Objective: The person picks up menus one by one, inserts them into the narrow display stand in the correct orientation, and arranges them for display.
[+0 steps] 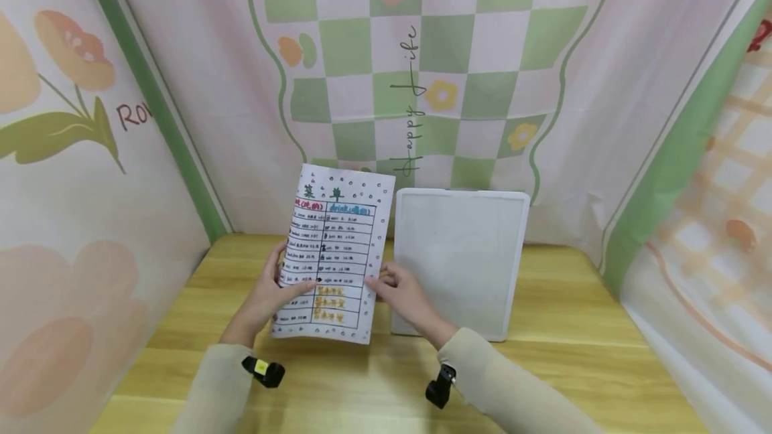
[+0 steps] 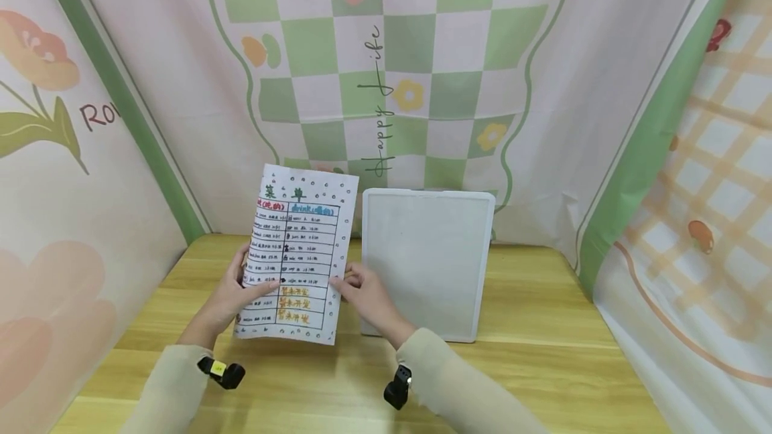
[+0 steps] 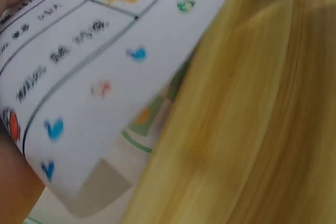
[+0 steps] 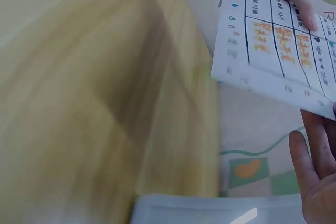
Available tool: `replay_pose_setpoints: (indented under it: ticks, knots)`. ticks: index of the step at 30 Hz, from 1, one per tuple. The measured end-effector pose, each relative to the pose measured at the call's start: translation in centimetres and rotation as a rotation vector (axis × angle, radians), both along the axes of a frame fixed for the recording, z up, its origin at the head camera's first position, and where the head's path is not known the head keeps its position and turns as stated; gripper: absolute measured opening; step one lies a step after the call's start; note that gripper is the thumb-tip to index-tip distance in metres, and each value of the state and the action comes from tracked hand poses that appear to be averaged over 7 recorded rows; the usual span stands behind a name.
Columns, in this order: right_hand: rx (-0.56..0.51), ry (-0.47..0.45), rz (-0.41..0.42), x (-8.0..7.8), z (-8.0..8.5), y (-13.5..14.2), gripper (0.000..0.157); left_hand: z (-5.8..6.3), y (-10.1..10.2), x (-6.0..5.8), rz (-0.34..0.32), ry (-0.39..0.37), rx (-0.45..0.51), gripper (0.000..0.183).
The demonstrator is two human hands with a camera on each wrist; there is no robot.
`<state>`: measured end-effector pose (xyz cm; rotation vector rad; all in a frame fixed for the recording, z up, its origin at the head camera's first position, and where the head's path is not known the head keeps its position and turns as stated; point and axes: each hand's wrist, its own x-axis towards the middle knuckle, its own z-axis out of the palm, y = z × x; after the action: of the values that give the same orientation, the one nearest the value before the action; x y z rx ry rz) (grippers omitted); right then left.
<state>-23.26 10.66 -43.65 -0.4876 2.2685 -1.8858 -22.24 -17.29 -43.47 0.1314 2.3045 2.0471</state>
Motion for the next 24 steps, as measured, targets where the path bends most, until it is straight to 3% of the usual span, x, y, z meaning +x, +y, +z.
replay_pose_setpoints:
  ticks: [5,11,20,24]
  knots:
    - [0.041,0.065,-0.085,-0.1,1.6,0.4,0.022,0.5,-0.1,-0.3,0.030,0.044,0.058,0.097]
    - [0.070,0.101,-0.114,-0.6,2.6,1.8,0.019,1.2,-0.2,-0.6,0.081,0.084,0.094,0.079]
    - [0.112,0.124,-0.128,-1.8,3.7,4.7,0.026,2.5,0.2,-1.5,0.151,0.101,0.006,0.060]
    - [0.119,0.130,-0.133,-2.2,4.7,6.0,0.030,3.2,0.7,-2.1,0.133,0.093,-0.059,0.059]
